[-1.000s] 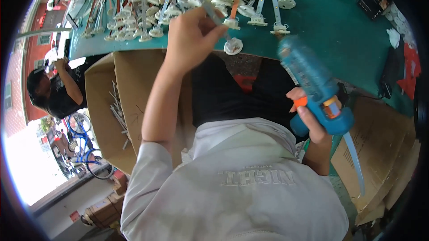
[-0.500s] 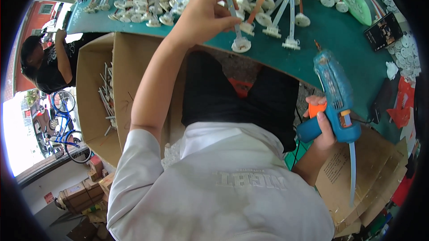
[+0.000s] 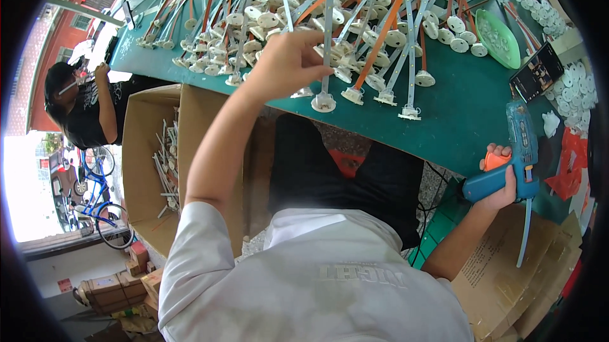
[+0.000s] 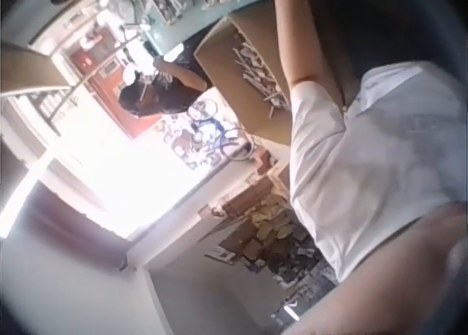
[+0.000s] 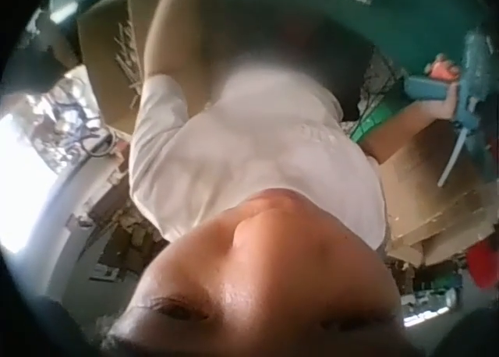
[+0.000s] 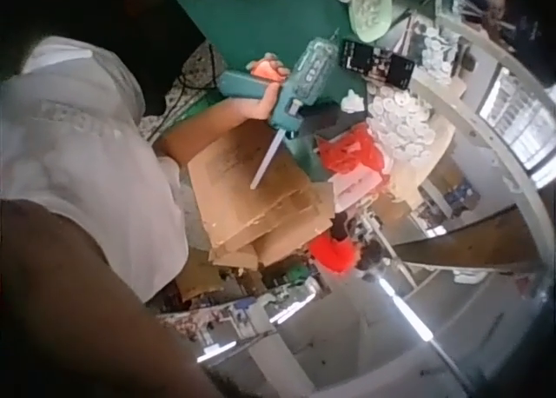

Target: Glue LED light strips onto small circular plastic bases using a hot glue gun.

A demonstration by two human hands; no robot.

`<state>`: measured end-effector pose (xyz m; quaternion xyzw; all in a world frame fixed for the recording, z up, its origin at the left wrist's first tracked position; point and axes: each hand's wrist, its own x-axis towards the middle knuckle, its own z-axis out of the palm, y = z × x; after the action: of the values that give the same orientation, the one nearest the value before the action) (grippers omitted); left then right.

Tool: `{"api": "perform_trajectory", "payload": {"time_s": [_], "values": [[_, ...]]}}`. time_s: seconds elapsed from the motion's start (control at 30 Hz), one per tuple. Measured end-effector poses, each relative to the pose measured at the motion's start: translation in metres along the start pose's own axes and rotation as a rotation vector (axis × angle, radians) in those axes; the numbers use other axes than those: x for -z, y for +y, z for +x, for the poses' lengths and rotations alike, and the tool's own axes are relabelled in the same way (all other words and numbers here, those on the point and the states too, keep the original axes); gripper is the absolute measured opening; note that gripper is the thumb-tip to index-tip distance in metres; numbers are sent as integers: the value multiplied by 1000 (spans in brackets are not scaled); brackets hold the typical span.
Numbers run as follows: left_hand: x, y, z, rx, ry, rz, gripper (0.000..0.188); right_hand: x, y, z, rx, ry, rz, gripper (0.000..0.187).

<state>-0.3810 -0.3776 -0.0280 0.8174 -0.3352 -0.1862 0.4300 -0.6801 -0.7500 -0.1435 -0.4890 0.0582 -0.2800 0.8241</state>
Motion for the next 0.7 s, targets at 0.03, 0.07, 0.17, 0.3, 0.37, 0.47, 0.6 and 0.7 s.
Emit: {"api": "perform_trajectory", "payload": {"time_s": [0.03,0.07,0.17,0.3,0.37,0.47,0.6,0.7], "values": [[-7,2,-2,-6,73,110,49,-2,0,0,-24,28,2,38],[-12,4,-3,-12,146,219,53,-3,1,-1,-23,36,0,38],[-17,11,-1,-71,267,306,57,-3,1,1,-30,-2,-65,39],[-11,3,2,-109,342,390,57,-3,1,0,-33,-29,-80,39],[-5,3,0,-95,338,435,54,-4,2,1,-38,-23,-89,39],[12,0,-9,-120,375,426,43,-2,5,1,-61,-17,-74,41],[73,-27,-22,-64,677,503,24,18,6,-2,-124,3,-7,50],[161,-82,-28,56,854,669,17,22,0,-7,-132,27,22,48]]}}
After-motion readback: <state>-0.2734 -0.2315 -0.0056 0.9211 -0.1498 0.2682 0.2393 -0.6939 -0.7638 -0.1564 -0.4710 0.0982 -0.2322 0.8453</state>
